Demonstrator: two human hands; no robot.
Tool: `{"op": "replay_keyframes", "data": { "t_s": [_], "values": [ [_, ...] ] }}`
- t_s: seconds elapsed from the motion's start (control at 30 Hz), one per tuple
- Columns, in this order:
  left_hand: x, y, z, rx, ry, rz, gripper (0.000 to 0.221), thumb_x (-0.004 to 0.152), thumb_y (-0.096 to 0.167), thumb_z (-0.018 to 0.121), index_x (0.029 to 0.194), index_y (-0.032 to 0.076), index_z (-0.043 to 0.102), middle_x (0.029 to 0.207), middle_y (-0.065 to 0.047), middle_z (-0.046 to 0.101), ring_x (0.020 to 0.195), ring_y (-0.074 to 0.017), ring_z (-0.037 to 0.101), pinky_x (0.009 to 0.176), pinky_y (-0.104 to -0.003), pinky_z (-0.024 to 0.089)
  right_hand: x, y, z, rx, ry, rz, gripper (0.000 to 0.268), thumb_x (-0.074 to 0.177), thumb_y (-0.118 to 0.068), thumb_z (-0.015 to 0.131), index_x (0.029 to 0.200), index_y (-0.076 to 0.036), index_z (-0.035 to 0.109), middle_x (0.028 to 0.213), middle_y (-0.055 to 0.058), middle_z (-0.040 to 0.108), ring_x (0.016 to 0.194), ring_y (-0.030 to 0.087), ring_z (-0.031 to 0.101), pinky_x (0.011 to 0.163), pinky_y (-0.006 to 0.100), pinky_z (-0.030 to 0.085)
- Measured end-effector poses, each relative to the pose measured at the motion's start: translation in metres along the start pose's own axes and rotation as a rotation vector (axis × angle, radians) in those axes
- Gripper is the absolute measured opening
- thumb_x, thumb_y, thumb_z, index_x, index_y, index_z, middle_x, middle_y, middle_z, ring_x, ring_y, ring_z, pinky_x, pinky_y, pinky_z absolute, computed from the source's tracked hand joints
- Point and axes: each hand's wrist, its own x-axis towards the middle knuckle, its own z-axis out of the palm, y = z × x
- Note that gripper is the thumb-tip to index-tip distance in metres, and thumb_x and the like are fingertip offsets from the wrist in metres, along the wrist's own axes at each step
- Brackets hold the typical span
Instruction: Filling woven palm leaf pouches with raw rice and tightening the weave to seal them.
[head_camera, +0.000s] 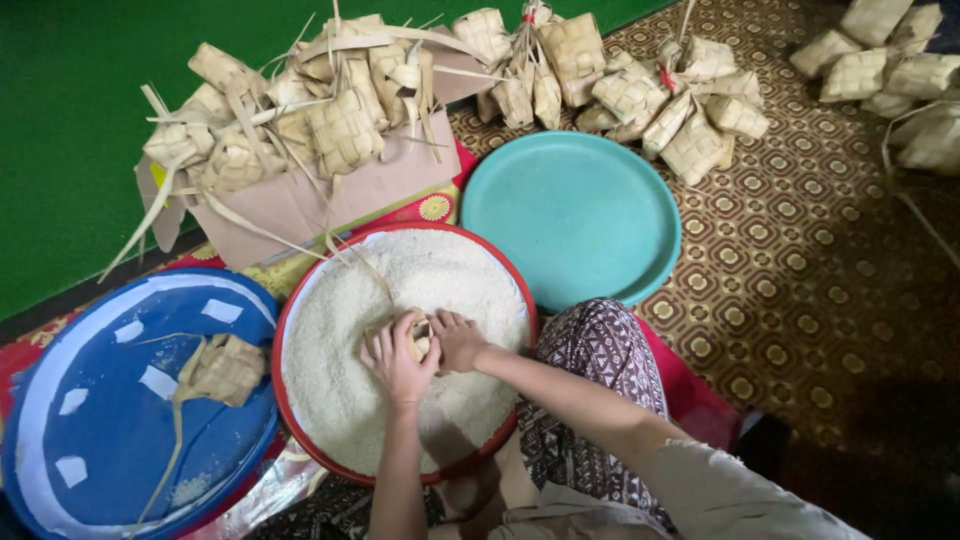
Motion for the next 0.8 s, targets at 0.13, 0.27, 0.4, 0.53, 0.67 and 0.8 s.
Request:
{"op": "replay_keyframes", "data": {
  "t_s": [0.13, 0.27, 0.4, 0.53, 0.67, 0.8],
  "values": [
    [0.011, 0.013, -0.007, 0.036, 0.055, 0.033, 0.053, 0.070, 0.051, 0.075, 0.120, 0.036, 0.067, 0.109, 0.005, 0.064, 0.106, -0.0135, 0.062, 0.111, -0.052, 0.035, 0.041, 0.037, 0.002, 0.082, -0.081, 0.015, 0.089, 0.083, -0.033, 0.077, 0.157, -0.023, 0.030, 0.147, 0.015, 0.050, 0.136, 0.039, 0.050, 0.099, 0.056, 0.046],
    [0.009, 0.010, -0.013, 0.021, 0.069, 0.052, 0.051, 0.074, 0.052, 0.072, 0.120, 0.031, 0.070, 0.108, 0.001, 0.066, 0.102, -0.0169, 0.065, 0.109, -0.056, 0.037, 0.017, 0.014, -0.057, 0.367, 0.129, -0.034, 0.040, 0.089, -0.025, 0.068, 0.127, -0.014, 0.064, 0.115, 0.015, 0.072, 0.106, 0.041, 0.071, 0.084, 0.053, 0.057],
    [0.008, 0.012, -0.014, 0.011, 0.043, 0.060, 0.048, 0.078, 0.051, 0.068, 0.121, 0.028, 0.071, 0.107, -0.002, 0.064, 0.102, -0.0200, 0.064, 0.109, -0.061, 0.035, 0.026, 0.007, -0.021, 0.887, 0.426, -0.041, 0.015, 0.091, -0.009, 0.065, 0.106, -0.011, 0.070, 0.088, 0.016, 0.076, 0.084, 0.034, 0.074, 0.074, 0.044, 0.058],
    [0.008, 0.008, -0.008, 0.016, 0.023, 0.063, 0.048, 0.078, 0.048, 0.069, 0.122, 0.026, 0.070, 0.106, -0.004, 0.064, 0.102, -0.0224, 0.065, 0.108, -0.061, 0.037, 0.028, -0.006, -0.017, 1.094, 0.491, -0.042, 0.011, 0.092, -0.007, 0.061, 0.098, -0.010, 0.070, 0.076, 0.010, 0.070, 0.071, 0.023, 0.065, 0.066, 0.037, 0.054],
    [0.002, 0.004, -0.002, 0.005, 0.031, 0.065, 0.048, 0.078, 0.048, 0.069, 0.121, 0.026, 0.071, 0.108, -0.003, 0.065, 0.104, -0.0215, 0.065, 0.108, -0.062, 0.037, 0.029, -0.006, -0.014, 1.152, 0.654, -0.025, 0.010, 0.096, -0.015, 0.062, 0.097, -0.010, 0.070, 0.079, 0.013, 0.069, 0.075, 0.022, 0.062, 0.071, 0.038, 0.054],
    [0.002, 0.004, -0.001, 0.010, 0.046, 0.071, 0.048, 0.078, 0.049, 0.069, 0.121, 0.028, 0.070, 0.109, -0.002, 0.063, 0.104, -0.0200, 0.064, 0.110, -0.061, 0.036, 0.030, -0.003, -0.014, 1.110, 0.836, -0.027, 0.009, 0.096, -0.014, 0.062, 0.096, -0.009, 0.070, 0.088, 0.018, 0.067, 0.084, 0.028, 0.065, 0.078, 0.042, 0.055]
  ]
}}
